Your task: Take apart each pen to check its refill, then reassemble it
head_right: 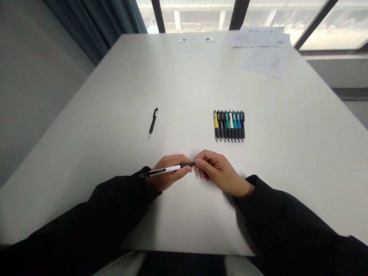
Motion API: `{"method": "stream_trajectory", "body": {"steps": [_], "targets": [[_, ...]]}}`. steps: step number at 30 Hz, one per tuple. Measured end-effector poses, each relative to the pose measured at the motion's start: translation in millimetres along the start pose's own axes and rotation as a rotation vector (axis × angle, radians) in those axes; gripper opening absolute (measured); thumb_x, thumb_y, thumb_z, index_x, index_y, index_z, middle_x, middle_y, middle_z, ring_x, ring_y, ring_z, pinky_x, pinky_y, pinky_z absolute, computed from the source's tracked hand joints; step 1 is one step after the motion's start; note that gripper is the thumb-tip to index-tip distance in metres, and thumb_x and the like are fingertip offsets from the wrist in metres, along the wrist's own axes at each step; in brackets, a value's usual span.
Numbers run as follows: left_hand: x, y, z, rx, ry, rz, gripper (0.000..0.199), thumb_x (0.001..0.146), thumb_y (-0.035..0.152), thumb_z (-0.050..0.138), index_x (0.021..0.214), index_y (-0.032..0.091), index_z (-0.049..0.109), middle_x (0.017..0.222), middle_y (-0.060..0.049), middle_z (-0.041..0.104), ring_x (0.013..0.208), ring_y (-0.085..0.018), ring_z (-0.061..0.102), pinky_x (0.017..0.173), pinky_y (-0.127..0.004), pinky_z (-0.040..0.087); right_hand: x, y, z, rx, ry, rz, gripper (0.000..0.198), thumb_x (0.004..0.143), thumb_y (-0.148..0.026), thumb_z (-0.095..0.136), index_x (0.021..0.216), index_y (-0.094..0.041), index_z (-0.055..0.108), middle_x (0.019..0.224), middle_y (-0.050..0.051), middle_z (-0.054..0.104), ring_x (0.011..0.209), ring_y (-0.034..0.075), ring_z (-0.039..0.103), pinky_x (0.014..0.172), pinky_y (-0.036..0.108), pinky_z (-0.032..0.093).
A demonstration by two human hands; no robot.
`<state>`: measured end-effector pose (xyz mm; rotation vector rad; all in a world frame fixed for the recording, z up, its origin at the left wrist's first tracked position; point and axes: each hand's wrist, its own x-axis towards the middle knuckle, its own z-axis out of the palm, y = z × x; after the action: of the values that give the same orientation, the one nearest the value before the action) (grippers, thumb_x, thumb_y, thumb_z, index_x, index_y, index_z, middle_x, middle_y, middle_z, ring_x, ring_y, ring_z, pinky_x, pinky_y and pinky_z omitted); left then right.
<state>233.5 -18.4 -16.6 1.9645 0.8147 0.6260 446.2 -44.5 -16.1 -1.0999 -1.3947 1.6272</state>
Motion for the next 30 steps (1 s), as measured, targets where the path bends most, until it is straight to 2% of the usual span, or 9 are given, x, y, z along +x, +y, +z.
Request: {"method": "stream_trajectory", "body": {"steps": [4, 7, 10, 15, 19, 22, 25, 28, 30], "targets": [[-0.6, 1.5, -1.7, 0.039, -0.022, -0.008, 0.024, 0.095, 0.036, 0.052, 0.091, 0.016, 0.065, 0.079, -0.001, 0.065, 0.069, -0.012, 0.057, 0.066, -0.024, 0.042, -0.5, 0.9, -1.6, 0.039, -0.022, 0.012, 0.022, 0.09, -0.038, 0.068, 0.09, -0.017, 0.061, 0.061, -0.003, 0.057, 0.052, 0.009, 0.047, 0.048, 0.022, 0.036], [-0.4, 2.0, -2.3, 0.066, -0.079, 0.013, 0.03, 0.096, 0.038, 0.05, 0.08, 0.016, 0.064, 0.069, 0.0, 0.06, 0.063, -0.01, 0.052, 0.061, -0.023, 0.038, -0.9, 2.2, -2.1, 0.04, -0.073, 0.003, 0.021, 0.087, -0.034, 0.072, 0.088, -0.017, 0.061, 0.061, -0.003, 0.055, 0.052, 0.008, 0.044, 0.048, 0.022, 0.034], [0.1, 1.1, -1.8, 0.008, -0.096, 0.009, 0.037, 0.098, 0.038, 0.047, 0.073, 0.015, 0.062, 0.067, 0.0, 0.06, 0.062, -0.01, 0.052, 0.061, -0.023, 0.039, -0.9, 3.1, -0.8, 0.052, -0.044, -0.054, 0.019, 0.085, -0.031, 0.075, 0.087, -0.018, 0.062, 0.065, -0.003, 0.053, 0.055, 0.008, 0.043, 0.05, 0.023, 0.033], [0.2, -1.1, -1.3, -0.131, -0.068, -0.02, 0.043, 0.1, 0.04, 0.043, 0.072, 0.014, 0.064, 0.072, -0.003, 0.066, 0.067, -0.011, 0.06, 0.069, -0.023, 0.045, -1.4, 0.2, 1.1, 0.004, -0.042, -0.066, 0.024, 0.088, -0.035, 0.072, 0.102, -0.019, 0.062, 0.068, -0.002, 0.056, 0.058, 0.01, 0.047, 0.052, 0.024, 0.037], [0.0, -3.1, -0.8, -0.188, -0.062, -0.036, 0.045, 0.101, 0.042, 0.044, 0.075, 0.013, 0.068, 0.071, -0.004, 0.068, 0.066, -0.012, 0.062, 0.067, -0.023, 0.047, -2.5, -1.0, 2.4, -0.15, -0.019, -0.079, 0.025, 0.097, -0.038, 0.058, 0.086, -0.016, 0.065, 0.066, 0.001, 0.059, 0.057, 0.011, 0.05, 0.053, 0.026, 0.04], [0.3, -3.5, -0.9, -0.214, -0.06, -0.045, 0.046, 0.1, 0.043, 0.045, 0.075, 0.013, 0.069, 0.071, -0.005, 0.07, 0.066, -0.012, 0.063, 0.067, -0.023, 0.048, -2.5, 0.6, 4.4, -0.096, 0.027, -0.152, 0.018, 0.089, -0.034, 0.07, 0.092, -0.019, 0.062, 0.07, -0.001, 0.059, 0.06, 0.011, 0.051, 0.055, 0.026, 0.042], [1.1, -2.7, -1.5, -0.242, -0.049, -0.074, 0.048, 0.101, 0.044, 0.044, 0.075, 0.012, 0.07, 0.072, -0.006, 0.071, 0.067, -0.012, 0.063, 0.066, -0.024, 0.047, -2.2, 1.7, 5.4, -0.056, 0.032, -0.165, 0.025, 0.086, -0.034, 0.073, 0.101, -0.021, 0.057, 0.068, -0.004, 0.056, 0.057, 0.011, 0.05, 0.051, 0.025, 0.041], [1.7, -2.8, -0.9, -0.309, -0.038, -0.111, 0.048, 0.1, 0.046, 0.043, 0.082, 0.012, 0.072, 0.073, -0.007, 0.072, 0.066, -0.013, 0.063, 0.065, -0.024, 0.046, -3.4, 0.9, 5.3, -0.153, 0.046, -0.171, 0.015, 0.096, -0.034, 0.06, 0.095, -0.019, 0.06, 0.065, -0.002, 0.057, 0.053, 0.01, 0.05, 0.047, 0.024, 0.041], [1.7, -3.7, 0.2, -0.365, -0.035, -0.116, 0.048, 0.1, 0.047, 0.043, 0.083, 0.012, 0.072, 0.076, -0.007, 0.073, 0.066, -0.013, 0.062, 0.063, -0.024, 0.046, -5.1, -0.3, 5.0, -0.311, 0.104, -0.261, 0.013, 0.097, -0.028, 0.058, 0.091, -0.018, 0.063, 0.069, 0.001, 0.06, 0.056, 0.011, 0.054, 0.049, 0.025, 0.043]]}}
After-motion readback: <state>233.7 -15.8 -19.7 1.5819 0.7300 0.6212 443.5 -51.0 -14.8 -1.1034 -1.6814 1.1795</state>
